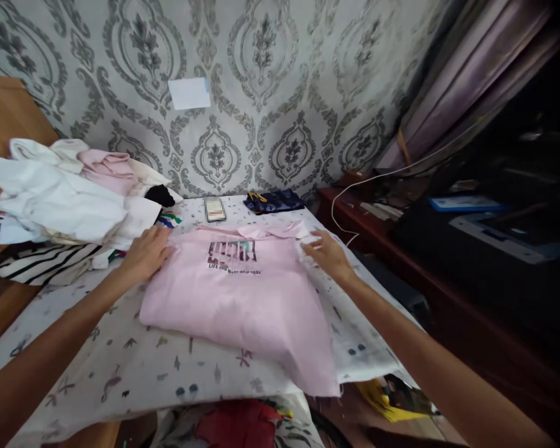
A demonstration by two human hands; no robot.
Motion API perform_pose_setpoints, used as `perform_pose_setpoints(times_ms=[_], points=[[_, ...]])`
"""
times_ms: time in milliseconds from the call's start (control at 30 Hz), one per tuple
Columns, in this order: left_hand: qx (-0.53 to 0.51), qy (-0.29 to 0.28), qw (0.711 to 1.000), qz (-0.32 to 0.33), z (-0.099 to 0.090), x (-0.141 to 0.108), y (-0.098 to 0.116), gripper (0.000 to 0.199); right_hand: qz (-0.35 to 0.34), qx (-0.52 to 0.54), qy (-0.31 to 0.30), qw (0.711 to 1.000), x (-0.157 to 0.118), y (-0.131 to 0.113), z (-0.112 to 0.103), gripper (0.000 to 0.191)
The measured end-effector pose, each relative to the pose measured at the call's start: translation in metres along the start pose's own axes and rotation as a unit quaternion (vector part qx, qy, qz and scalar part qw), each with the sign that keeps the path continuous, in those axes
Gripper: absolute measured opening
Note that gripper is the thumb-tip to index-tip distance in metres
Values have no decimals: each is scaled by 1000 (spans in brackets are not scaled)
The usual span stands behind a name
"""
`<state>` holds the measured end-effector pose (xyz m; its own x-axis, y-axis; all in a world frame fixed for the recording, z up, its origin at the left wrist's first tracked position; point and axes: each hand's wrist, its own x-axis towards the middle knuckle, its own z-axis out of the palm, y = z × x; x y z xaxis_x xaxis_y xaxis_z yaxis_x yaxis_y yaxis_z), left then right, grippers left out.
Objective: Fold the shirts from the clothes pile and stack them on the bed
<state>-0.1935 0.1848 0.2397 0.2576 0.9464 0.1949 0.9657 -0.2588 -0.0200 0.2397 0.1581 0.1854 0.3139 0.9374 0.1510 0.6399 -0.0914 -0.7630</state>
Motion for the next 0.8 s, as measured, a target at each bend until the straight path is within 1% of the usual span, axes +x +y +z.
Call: perform_pose_setpoints(times_ms=[33,100,167,200,267,333,367,400,433,467,500,533,567,600,633,667,700,733,767,800], points=[[-12,-20,1000,-20,5,-14,-3,39,-4,-45,-15,999,-16,8,2,44],[-54,-77,993,-68,10,-47,-9,38,-26,-120,-35,992,-53,16,1,43],[-89,-141,980,-111,14,-80,-11,44,-59,-160,-54,984,-92,18,-3,45],[-101,-160,974,-124,16,-94,-11,47,-76,-171,-57,981,-110,18,-5,45],[-126,-168,969,-129,23,-114,-8,48,-96,-183,-55,977,-140,17,-8,40],[-179,-147,967,-110,28,-123,-2,43,-102,-176,-61,977,-160,14,-9,30],[-221,-132,961,-99,29,-123,1,41,-101,-159,-75,979,-166,12,-10,29],[-271,-122,950,-95,28,-122,5,38,-92,-130,-91,983,-169,9,-11,30],[-331,-113,931,-102,24,-119,9,36,-71,-87,-106,988,-170,4,-13,33],[-397,-104,904,-122,18,-116,11,35,-37,-29,-114,992,-170,-1,-16,35],[-464,-92,869,-147,10,-113,14,35,8,42,-111,993,-168,-8,-20,36],[-524,-77,830,-173,0,-111,15,35,58,117,-98,987,-166,-14,-25,35],[-573,-58,794,-196,-10,-110,16,36,106,187,-80,973,-163,-21,-32,35],[-607,-42,764,-215,-20,-110,15,37,146,240,-62,958,-161,-25,-39,35],[-625,-37,744,-231,-29,-112,14,39,176,273,-50,944,-159,-28,-47,36],[-633,-47,733,-245,-36,-116,12,40,195,283,-45,938,-159,-28,-55,37],[-633,-77,727,-255,-41,-121,10,41,202,273,-48,939,-159,-24,-62,38],[-628,-124,723,-259,-44,-127,7,41,198,247,-52,947,-160,-17,-70,37],[-619,-190,720,-251,-45,-134,5,40,182,213,-45,959,-161,-7,-77,35],[-604,-267,715,-227,-44,-140,2,38,156,169,-29,973,-161,5,-83,33]])
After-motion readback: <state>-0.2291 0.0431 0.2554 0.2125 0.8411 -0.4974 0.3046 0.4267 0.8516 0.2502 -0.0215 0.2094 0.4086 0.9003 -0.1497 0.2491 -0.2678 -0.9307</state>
